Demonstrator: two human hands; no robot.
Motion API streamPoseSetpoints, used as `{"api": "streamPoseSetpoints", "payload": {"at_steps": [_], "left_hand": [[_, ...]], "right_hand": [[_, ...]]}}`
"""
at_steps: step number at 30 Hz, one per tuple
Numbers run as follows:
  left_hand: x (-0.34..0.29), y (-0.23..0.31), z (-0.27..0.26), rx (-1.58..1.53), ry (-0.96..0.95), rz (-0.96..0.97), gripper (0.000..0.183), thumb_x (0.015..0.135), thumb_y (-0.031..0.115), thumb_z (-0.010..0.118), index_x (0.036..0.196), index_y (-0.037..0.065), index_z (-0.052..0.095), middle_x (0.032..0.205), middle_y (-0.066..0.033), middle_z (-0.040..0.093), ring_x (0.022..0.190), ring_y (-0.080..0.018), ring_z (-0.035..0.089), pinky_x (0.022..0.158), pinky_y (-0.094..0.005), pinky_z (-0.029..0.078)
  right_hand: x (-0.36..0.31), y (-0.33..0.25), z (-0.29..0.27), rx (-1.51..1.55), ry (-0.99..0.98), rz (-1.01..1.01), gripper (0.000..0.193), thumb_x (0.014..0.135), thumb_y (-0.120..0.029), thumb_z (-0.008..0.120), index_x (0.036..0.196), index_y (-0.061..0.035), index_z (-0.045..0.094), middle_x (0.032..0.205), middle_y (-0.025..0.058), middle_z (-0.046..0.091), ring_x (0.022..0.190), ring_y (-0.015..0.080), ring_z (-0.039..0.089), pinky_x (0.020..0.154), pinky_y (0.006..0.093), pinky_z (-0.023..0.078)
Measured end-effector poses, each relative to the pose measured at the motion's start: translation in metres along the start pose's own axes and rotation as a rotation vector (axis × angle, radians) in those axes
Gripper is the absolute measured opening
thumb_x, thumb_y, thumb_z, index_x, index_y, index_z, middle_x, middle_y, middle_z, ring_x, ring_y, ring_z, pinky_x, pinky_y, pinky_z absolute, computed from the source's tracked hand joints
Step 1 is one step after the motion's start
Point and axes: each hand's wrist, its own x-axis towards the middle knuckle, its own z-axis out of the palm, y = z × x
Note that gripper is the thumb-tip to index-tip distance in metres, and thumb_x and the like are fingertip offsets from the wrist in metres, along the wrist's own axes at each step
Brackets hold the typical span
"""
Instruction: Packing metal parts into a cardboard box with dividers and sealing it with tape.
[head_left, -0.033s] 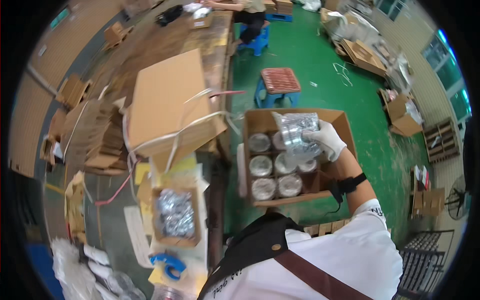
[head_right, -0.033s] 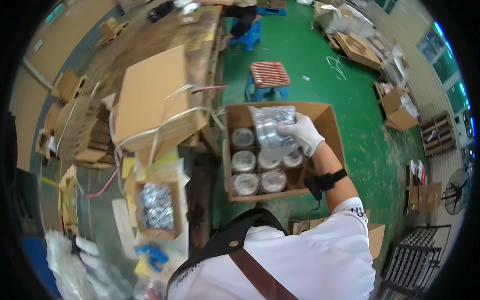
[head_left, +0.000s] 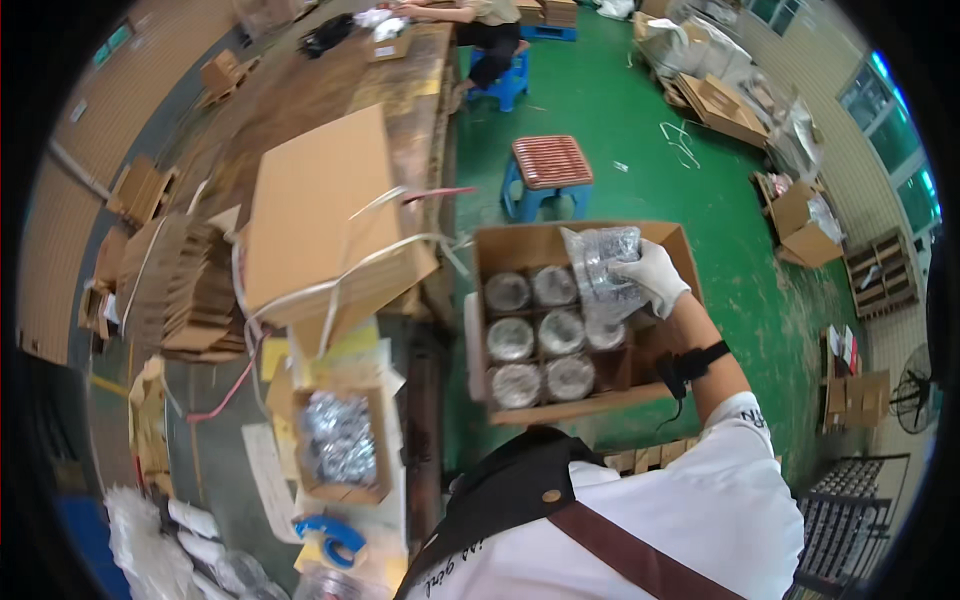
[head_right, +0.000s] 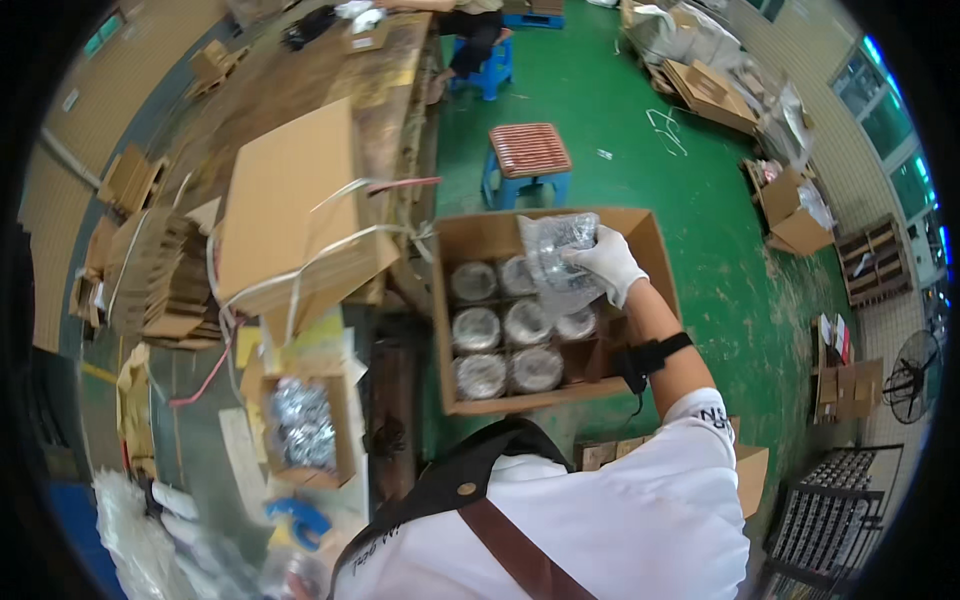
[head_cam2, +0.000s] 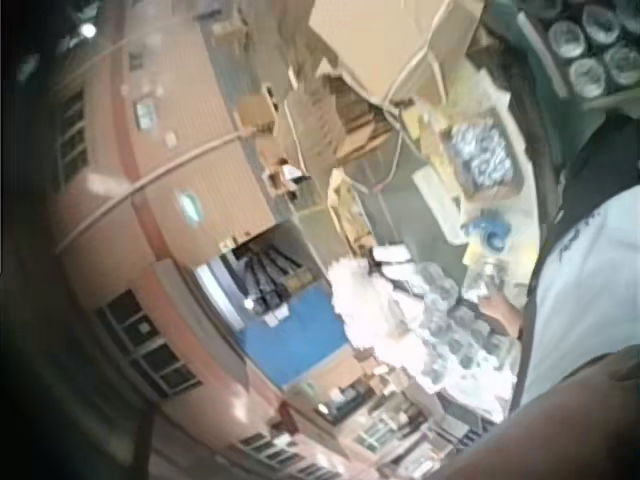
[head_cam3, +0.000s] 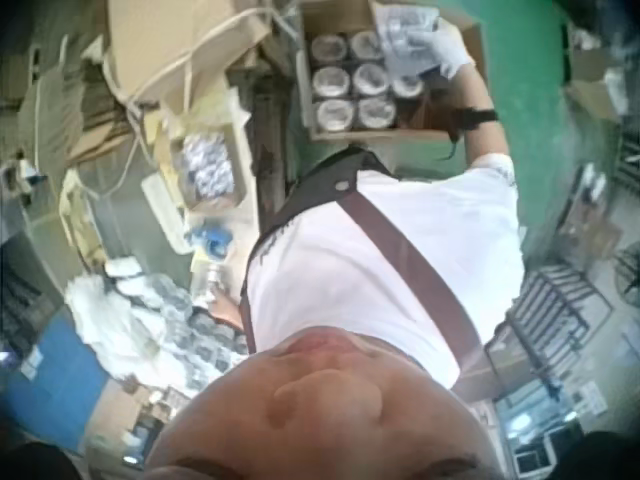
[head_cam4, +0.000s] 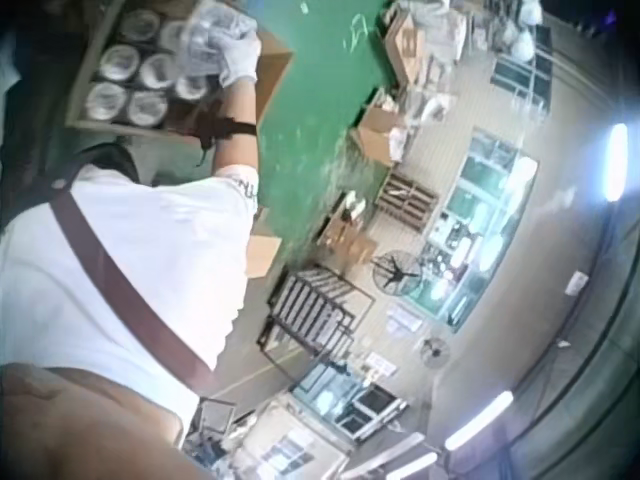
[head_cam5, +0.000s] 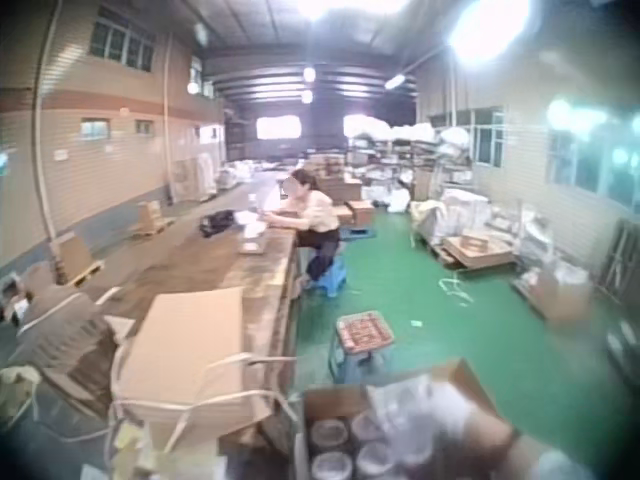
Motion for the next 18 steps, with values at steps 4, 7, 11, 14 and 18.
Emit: {"api": "streamPoseSetpoints", "payload": {"at_steps": [4, 7, 11, 14, 18], "left_hand": [[-0.035, 0.14, 0.015, -0.3, -0.105, 0.624, 0.048, 0.078, 0.037, 0.074, 0.101, -0.004, 0.064, 0.09, -0.0187, 0.067, 0.074, -0.0369, 0.064, 0.073, -0.0502, 0.05], [-0.112, 0.288, 0.033, -0.147, -0.339, 1.024, 0.037, 0.073, 0.023, 0.077, 0.095, -0.002, 0.062, 0.088, -0.0153, 0.063, 0.081, -0.0356, 0.058, 0.082, -0.0464, 0.043], [-0.214, 0.42, 0.096, 0.087, -0.582, 1.692, 0.041, 0.064, 0.032, 0.082, 0.081, 0.003, 0.059, 0.077, -0.0114, 0.056, 0.077, -0.0307, 0.053, 0.075, -0.0393, 0.035], [-0.301, 0.47, 0.181, 0.185, -0.796, 1.975, 0.046, 0.069, 0.046, 0.075, 0.081, 0.004, 0.062, 0.081, -0.0118, 0.062, 0.081, -0.0288, 0.059, 0.075, -0.0398, 0.036], [-0.393, 0.455, 0.28, 0.649, -0.989, 2.069, 0.043, 0.07, 0.046, 0.072, 0.085, 0.006, 0.068, 0.084, -0.0122, 0.067, 0.083, -0.0266, 0.063, 0.078, -0.0415, 0.036]], "right_hand": [[0.055, 0.052, -0.039, -1.275, 0.243, -0.075, 0.024, 0.078, -0.001, 0.059, 0.102, -0.0028, 0.063, 0.096, 0.0132, 0.068, 0.088, 0.0266, 0.066, 0.082, 0.035, 0.052], [0.112, 0.198, -0.063, -0.971, 0.41, 0.007, 0.023, 0.089, -0.015, 0.044, 0.096, -0.0071, 0.064, 0.097, 0.0157, 0.067, 0.09, 0.0314, 0.064, 0.084, 0.0399, 0.05], [0.136, 0.21, -0.032, -1.187, 0.034, 0.155, 0.034, 0.089, -0.025, 0.045, 0.11, -0.005, 0.063, 0.118, 0.0171, 0.061, 0.109, 0.0312, 0.059, 0.093, 0.0393, 0.046], [0.156, 0.21, -0.074, -1.177, -0.374, 0.178, 0.048, 0.086, -0.029, 0.05, 0.126, -0.0039, 0.055, 0.132, 0.0187, 0.052, 0.122, 0.0331, 0.05, 0.101, 0.0391, 0.04], [0.149, 0.187, -0.062, -0.947, -0.344, 0.193, 0.049, 0.087, -0.03, 0.049, 0.129, -0.0037, 0.053, 0.139, 0.0173, 0.046, 0.13, 0.031, 0.042, 0.106, 0.0372, 0.035]]}}
